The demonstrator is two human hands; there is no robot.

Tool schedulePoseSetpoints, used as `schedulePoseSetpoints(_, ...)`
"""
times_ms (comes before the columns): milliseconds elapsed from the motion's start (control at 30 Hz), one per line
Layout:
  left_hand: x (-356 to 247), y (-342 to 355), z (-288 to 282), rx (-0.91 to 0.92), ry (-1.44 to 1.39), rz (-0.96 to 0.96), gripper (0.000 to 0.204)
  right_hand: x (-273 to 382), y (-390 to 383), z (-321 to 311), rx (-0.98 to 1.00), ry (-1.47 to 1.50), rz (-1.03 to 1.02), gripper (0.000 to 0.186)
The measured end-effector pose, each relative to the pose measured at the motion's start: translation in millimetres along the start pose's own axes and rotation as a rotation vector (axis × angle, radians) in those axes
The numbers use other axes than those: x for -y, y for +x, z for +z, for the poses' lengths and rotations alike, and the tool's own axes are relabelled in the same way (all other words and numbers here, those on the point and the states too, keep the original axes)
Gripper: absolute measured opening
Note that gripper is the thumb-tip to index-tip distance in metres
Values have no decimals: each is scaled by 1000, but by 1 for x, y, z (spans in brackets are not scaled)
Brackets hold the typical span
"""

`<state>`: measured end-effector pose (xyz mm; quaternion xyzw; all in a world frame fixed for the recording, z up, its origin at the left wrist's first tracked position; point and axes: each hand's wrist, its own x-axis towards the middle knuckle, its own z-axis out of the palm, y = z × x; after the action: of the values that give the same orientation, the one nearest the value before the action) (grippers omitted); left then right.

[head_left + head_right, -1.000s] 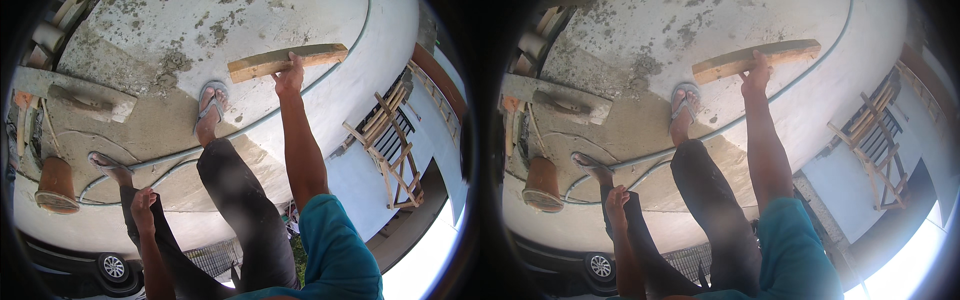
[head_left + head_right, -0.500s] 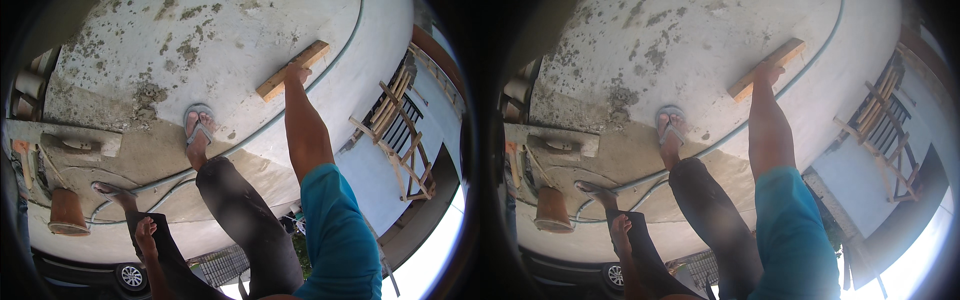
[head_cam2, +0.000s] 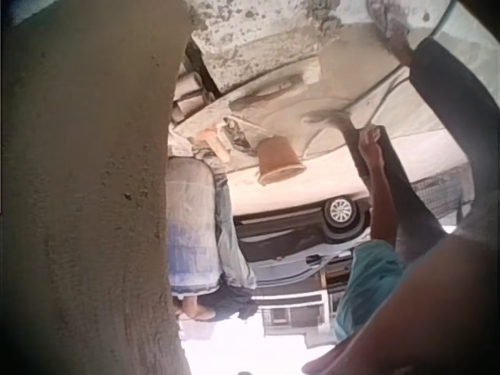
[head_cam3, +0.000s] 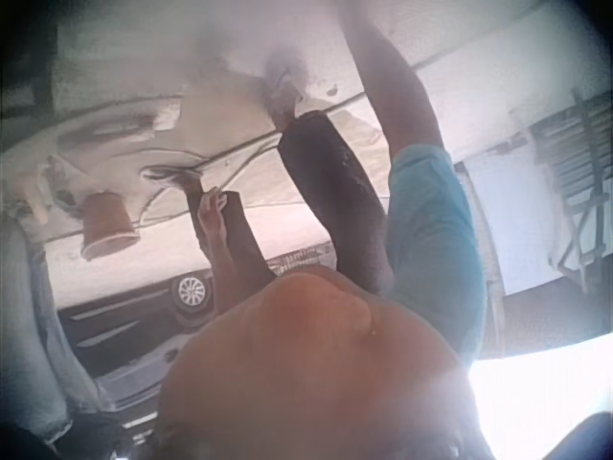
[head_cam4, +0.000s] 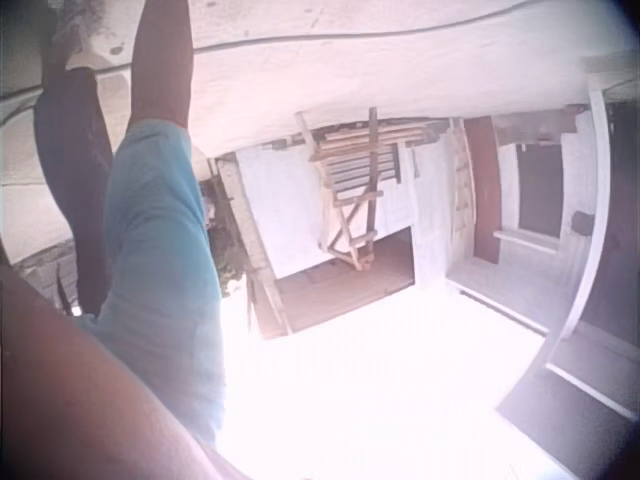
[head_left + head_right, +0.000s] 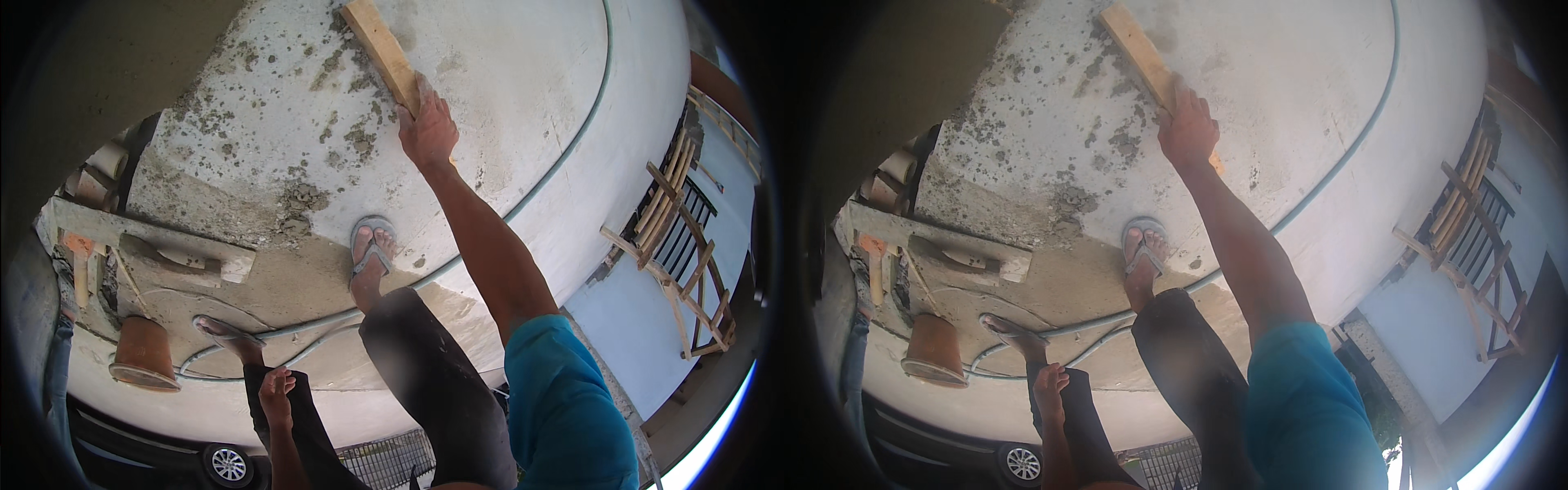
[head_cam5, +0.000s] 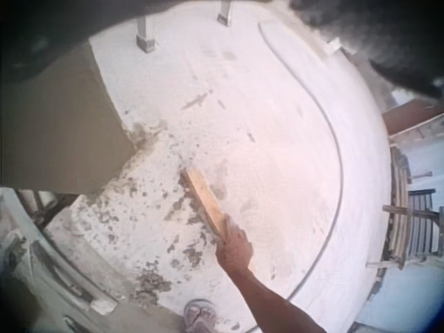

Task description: The person scoops wet cement from a bucket with a trowel and applies it to a curved concrete surface, smoothing it in place. The person then walks to a nearby area, picks up a wooden plank, and places it on the ground before walking back toward the work area.

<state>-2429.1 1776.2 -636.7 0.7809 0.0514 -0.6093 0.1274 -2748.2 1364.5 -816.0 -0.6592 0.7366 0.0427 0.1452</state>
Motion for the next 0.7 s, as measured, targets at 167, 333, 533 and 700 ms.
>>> schedulePoseSetpoints(167, 1, 1, -15, -23, -35, -9, 27, -26, 68, -15, -275, 94, 175, 64)
schedulePoseSetpoints(333, 11, 10, -18, -12, -62, -14, 27, 2, 170, -33, -367, -25, 180, 56)
schedulePoseSetpoints(533, 2, 8, -9, -4, -87, 15, 29, 46, 132, -2, -309, -41, -252, 68)
schedulePoseSetpoints(700, -1, 3, -14, 6, -38, 4, 35, 88, 41, 26, -194, -69, -247, 65)
